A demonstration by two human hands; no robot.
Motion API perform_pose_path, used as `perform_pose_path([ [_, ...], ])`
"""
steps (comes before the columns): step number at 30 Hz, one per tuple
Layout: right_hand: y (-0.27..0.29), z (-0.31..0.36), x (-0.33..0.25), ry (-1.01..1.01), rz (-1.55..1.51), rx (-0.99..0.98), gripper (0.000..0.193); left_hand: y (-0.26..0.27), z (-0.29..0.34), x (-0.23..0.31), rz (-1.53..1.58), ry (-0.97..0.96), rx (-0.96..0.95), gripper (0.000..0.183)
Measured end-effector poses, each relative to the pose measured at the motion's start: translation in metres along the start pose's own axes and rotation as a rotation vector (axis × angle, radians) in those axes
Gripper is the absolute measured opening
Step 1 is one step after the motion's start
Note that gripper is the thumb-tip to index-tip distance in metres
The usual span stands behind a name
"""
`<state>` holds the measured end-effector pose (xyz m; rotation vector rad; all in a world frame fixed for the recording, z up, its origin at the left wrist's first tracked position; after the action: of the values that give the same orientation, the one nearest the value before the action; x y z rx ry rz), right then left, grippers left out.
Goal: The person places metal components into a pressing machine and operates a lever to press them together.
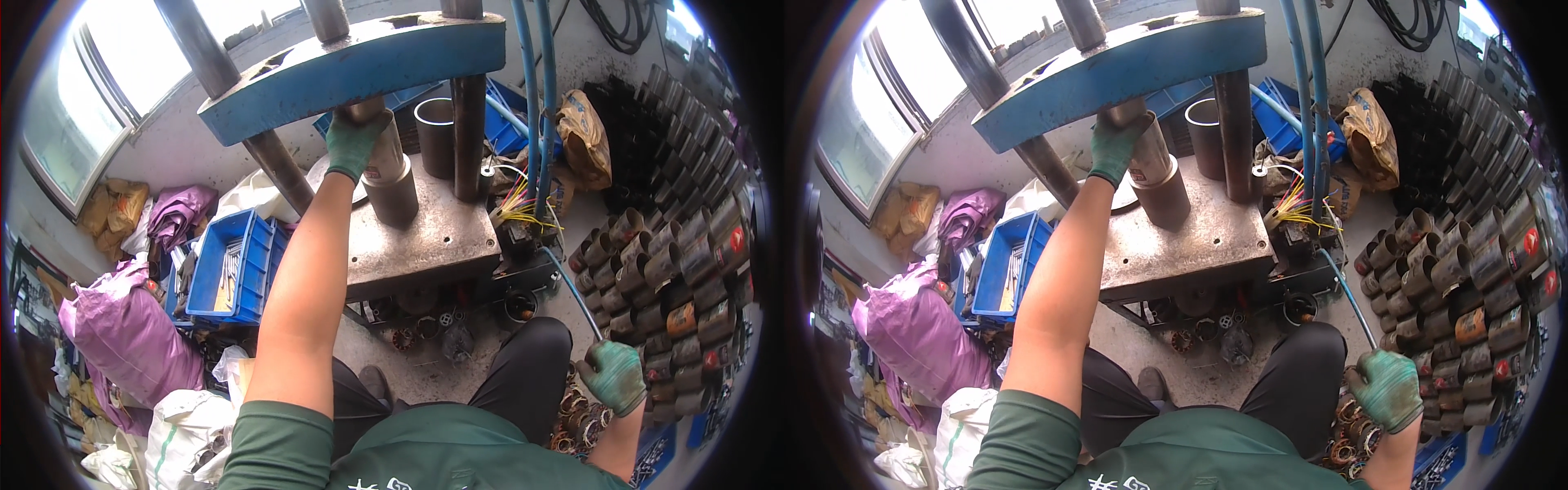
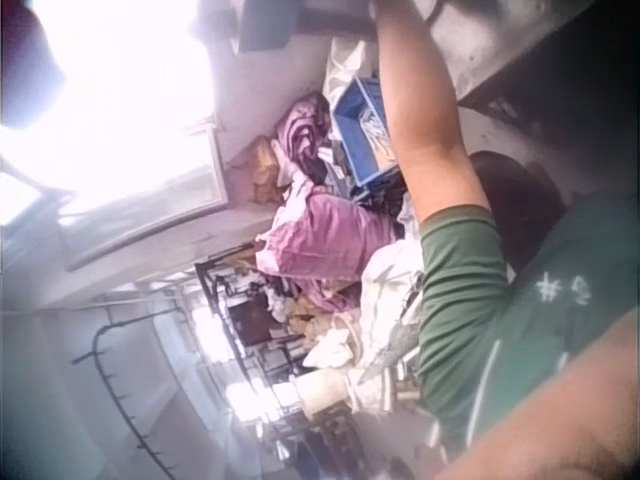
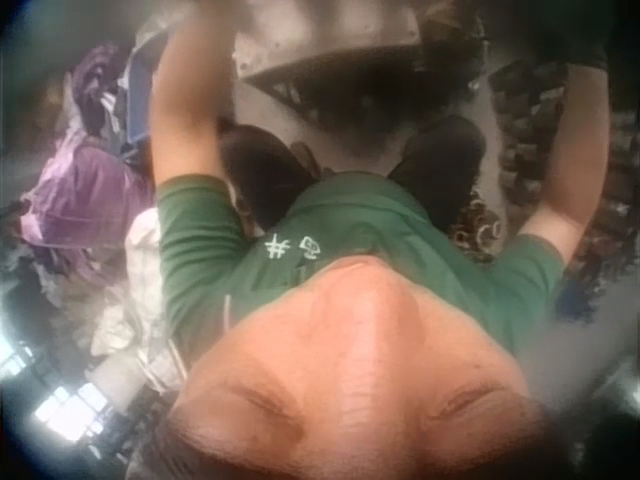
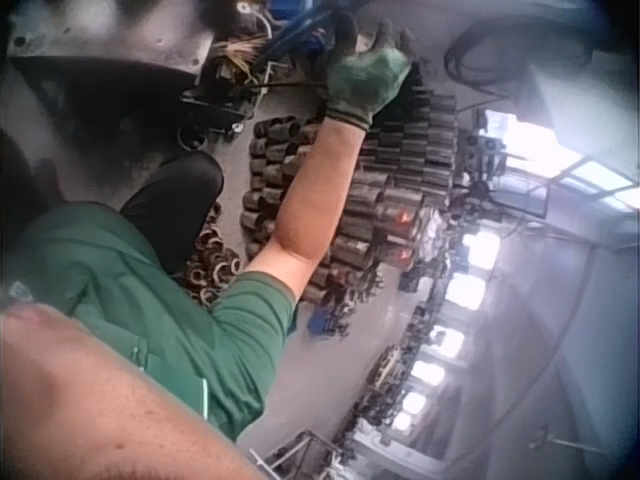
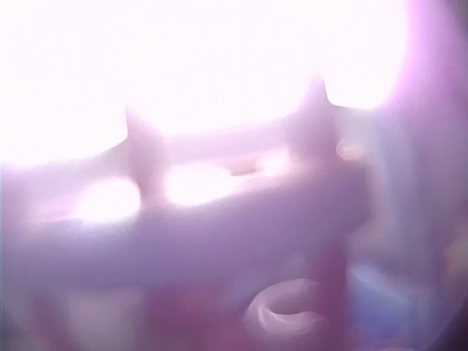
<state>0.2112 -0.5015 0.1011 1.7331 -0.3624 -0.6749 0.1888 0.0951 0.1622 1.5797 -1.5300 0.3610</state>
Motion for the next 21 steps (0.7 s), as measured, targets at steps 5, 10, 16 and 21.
perform_pose_path([
  [5,0.031,-0.041,-0.002,0.197,0.044,0.234,0.024,0.002,0.000,0.008,-0.035,-0.012,-0.073,0.101],
  [10,0.080,-0.149,0.001,0.466,-0.003,0.753,0.026,0.008,0.005,0.008,-0.023,-0.022,-0.061,0.100],
  [16,0.102,-0.244,0.019,0.461,0.122,0.859,0.022,0.008,0.008,0.019,0.013,-0.096,-0.077,0.101],
  [21,0.105,-0.267,-0.011,0.319,0.210,0.786,0.061,0.020,-0.002,0.027,-0.291,-0.139,-0.169,0.092],
])
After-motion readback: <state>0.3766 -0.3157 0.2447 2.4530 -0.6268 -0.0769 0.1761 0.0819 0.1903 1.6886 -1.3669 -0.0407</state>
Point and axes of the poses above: each hand's wrist, its own z-axis away from the middle knuckle, its own y-axis out of the back of the hand, x = y × z, the point moved 2 cm from there along -z, towards the middle knuckle, and after that the axes turned 2 degrees about x, right-handed, at the moved point
